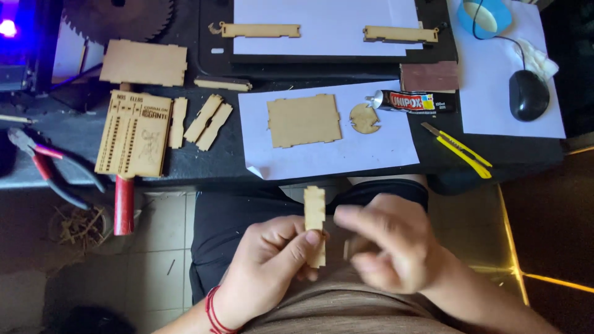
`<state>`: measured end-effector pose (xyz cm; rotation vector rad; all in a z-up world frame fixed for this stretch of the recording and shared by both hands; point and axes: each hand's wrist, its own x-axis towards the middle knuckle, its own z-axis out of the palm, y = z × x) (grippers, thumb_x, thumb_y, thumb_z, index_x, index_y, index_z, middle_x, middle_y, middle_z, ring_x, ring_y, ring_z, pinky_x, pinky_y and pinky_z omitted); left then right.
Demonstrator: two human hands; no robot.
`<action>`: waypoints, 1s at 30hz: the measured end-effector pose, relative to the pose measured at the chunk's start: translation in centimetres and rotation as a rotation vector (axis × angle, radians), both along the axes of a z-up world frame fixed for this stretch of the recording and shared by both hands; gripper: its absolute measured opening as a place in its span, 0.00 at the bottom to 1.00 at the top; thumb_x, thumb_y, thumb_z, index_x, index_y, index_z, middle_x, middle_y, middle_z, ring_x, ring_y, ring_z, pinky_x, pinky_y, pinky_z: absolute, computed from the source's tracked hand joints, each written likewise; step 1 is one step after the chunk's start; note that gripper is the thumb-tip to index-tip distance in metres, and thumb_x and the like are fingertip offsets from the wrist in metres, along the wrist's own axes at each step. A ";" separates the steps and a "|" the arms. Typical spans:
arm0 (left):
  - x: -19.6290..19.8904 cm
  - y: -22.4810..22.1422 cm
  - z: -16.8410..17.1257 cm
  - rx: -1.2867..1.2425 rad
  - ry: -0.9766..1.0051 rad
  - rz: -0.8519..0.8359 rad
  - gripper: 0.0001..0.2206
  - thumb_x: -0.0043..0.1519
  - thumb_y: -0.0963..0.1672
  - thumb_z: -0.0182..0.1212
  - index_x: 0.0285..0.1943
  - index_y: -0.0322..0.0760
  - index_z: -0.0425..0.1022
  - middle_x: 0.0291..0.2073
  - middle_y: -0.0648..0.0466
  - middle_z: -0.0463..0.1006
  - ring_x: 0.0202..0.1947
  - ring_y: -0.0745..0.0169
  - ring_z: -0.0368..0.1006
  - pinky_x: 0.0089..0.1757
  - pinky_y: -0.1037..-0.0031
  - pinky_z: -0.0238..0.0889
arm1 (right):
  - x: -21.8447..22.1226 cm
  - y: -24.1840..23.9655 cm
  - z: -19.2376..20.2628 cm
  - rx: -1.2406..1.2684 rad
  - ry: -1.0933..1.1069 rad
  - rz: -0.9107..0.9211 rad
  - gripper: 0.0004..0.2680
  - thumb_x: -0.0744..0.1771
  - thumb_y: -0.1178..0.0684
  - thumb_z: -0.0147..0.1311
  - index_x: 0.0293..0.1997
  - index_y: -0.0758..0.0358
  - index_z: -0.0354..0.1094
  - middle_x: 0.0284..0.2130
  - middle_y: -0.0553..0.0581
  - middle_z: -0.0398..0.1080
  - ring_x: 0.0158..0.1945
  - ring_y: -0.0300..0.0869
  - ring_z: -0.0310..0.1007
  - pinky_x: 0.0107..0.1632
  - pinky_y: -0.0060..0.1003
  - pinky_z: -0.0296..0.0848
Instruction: Assembling a sliding lid box from laser-cut wooden pieces by applying glue and fitting joints.
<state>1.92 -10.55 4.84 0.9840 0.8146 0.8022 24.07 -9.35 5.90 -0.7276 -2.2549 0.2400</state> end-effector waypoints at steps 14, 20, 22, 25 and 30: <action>0.4 -0.5 -0.4 0.068 0.151 -0.046 0.14 0.65 0.47 0.54 0.27 0.39 0.72 0.21 0.56 0.76 0.17 0.69 0.75 0.22 0.83 0.68 | 0.1 -0.3 1.2 -0.112 -0.249 -0.303 0.04 0.65 0.61 0.56 0.41 0.67 0.73 0.28 0.56 0.66 0.30 0.48 0.63 0.37 0.43 0.65; 0.3 -0.6 -0.2 0.090 0.188 -0.049 0.14 0.65 0.47 0.54 0.26 0.39 0.73 0.20 0.57 0.77 0.16 0.69 0.74 0.22 0.83 0.67 | 0.3 -0.6 1.9 -0.056 -0.288 -0.288 0.00 0.66 0.61 0.55 0.37 0.65 0.71 0.26 0.55 0.62 0.27 0.47 0.60 0.35 0.42 0.65; 0.2 -0.7 -0.3 0.148 0.235 -0.056 0.14 0.65 0.47 0.53 0.26 0.41 0.71 0.19 0.59 0.75 0.15 0.72 0.74 0.21 0.83 0.64 | 0.3 -1.1 2.0 -0.055 -0.348 -0.297 0.01 0.67 0.59 0.55 0.39 0.61 0.71 0.29 0.53 0.64 0.27 0.47 0.60 0.36 0.41 0.65; 0.1 -0.6 0.0 0.190 0.358 -0.105 0.15 0.65 0.49 0.53 0.24 0.44 0.72 0.10 0.61 0.74 0.13 0.75 0.71 0.22 0.80 0.62 | 0.3 -0.7 2.2 -0.026 -0.310 -0.316 0.02 0.66 0.61 0.58 0.39 0.63 0.73 0.27 0.55 0.64 0.27 0.48 0.61 0.34 0.44 0.65; 0.3 -0.5 -0.1 0.178 0.277 -0.091 0.15 0.65 0.48 0.54 0.25 0.43 0.72 0.17 0.62 0.75 0.13 0.74 0.74 0.21 0.83 0.62 | 1.1 -0.8 1.7 0.025 -0.257 -0.323 0.06 0.65 0.62 0.61 0.45 0.60 0.75 0.32 0.56 0.66 0.29 0.47 0.62 0.36 0.41 0.67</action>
